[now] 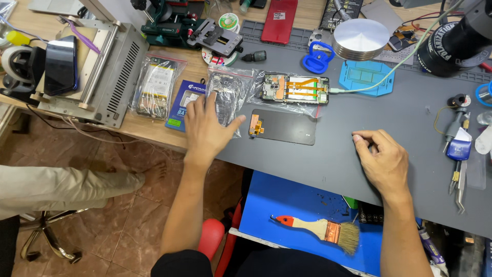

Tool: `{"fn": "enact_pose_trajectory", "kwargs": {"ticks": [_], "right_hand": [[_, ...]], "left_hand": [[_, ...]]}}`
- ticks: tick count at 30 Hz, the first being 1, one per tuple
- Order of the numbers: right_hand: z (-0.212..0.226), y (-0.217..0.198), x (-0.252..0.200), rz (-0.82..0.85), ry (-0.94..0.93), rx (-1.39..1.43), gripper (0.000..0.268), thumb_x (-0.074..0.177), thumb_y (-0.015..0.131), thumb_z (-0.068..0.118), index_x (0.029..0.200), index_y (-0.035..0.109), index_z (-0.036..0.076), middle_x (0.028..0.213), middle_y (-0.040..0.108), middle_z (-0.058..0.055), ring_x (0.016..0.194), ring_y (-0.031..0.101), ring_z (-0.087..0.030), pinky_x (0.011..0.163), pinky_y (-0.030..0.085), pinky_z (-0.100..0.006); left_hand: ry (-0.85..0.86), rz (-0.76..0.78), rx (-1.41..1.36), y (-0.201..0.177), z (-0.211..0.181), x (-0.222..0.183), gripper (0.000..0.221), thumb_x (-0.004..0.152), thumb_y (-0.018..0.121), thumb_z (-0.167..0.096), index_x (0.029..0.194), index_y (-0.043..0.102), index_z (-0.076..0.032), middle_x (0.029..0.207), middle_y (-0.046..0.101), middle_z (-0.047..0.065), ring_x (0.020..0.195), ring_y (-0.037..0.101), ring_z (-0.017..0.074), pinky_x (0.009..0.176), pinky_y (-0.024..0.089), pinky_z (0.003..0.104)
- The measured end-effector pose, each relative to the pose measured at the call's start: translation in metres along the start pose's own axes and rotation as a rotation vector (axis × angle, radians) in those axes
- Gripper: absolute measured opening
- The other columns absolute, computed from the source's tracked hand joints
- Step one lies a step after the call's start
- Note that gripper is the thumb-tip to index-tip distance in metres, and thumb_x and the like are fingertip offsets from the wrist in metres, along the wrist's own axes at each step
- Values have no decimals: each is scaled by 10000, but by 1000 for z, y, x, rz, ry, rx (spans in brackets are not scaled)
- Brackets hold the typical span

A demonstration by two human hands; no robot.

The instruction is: The person assembles a smartphone by securing internal components with a screwdriver, attaching the back cover, and inspecting the device. They then place the assembled phone on a nearby surface and handle a new battery package.

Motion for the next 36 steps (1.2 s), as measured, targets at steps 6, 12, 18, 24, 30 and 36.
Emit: {"fn": "enact_pose_trajectory", "kwargs": {"ticks": [6,12,18,24,30,36], "right_hand": [[-3,0,-1,9,29,9,147,1044,678,211,1086,819,206,862,632,45,682,478,-143,723,419,-316],[-1,-1,-1,16,33,9,150,1046,677,216,1090,820,209,874,648,48,695,486,-140,727,423,-312],[-1,-1,0,14,27,11,146,1046,680,219,1085,820,209,871,646,50,683,481,-137,707,421,-315],[0,-3,0,17,25,23,150,1048,679,218,1096,820,199,896,661,51,669,467,-137,695,414,-311],[-2,-1,1,9,14,5,138,1049,688,225,1091,819,214,920,671,61,654,452,-139,715,416,-311],[-2,-1,0,15,10,-8,151,1059,681,225,1111,822,206,920,674,54,670,468,-138,701,417,-317]], "left_hand": [[-3,-188,-55,18,4,1,761,781,823,-371,1427,559,-68,1311,581,154,1221,493,369,997,458,513],[-64,-136,-83,19,10,2,780,746,804,-335,1436,539,-84,1350,563,150,1249,462,375,1020,426,534],[-6,-257,-182,9,17,1,724,744,798,-260,1398,555,-67,1362,586,158,1235,476,374,1067,405,536],[-258,-156,-240,-68,44,20,692,859,830,-250,1450,536,-43,1404,608,156,1323,452,314,1093,426,533],[-200,-320,-96,-50,135,57,616,827,793,-269,1359,613,-15,1307,677,147,1161,509,360,939,451,528],[-149,-335,-72,-23,165,69,550,825,797,-267,1292,629,-31,1259,677,160,1121,507,380,947,422,497]]}}
Point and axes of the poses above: each hand's wrist, its own x-axis towards the middle knuckle, its own y-axis out of the palm, z = x × y, the point moved 2 cm from there along x, towards the middle knuckle
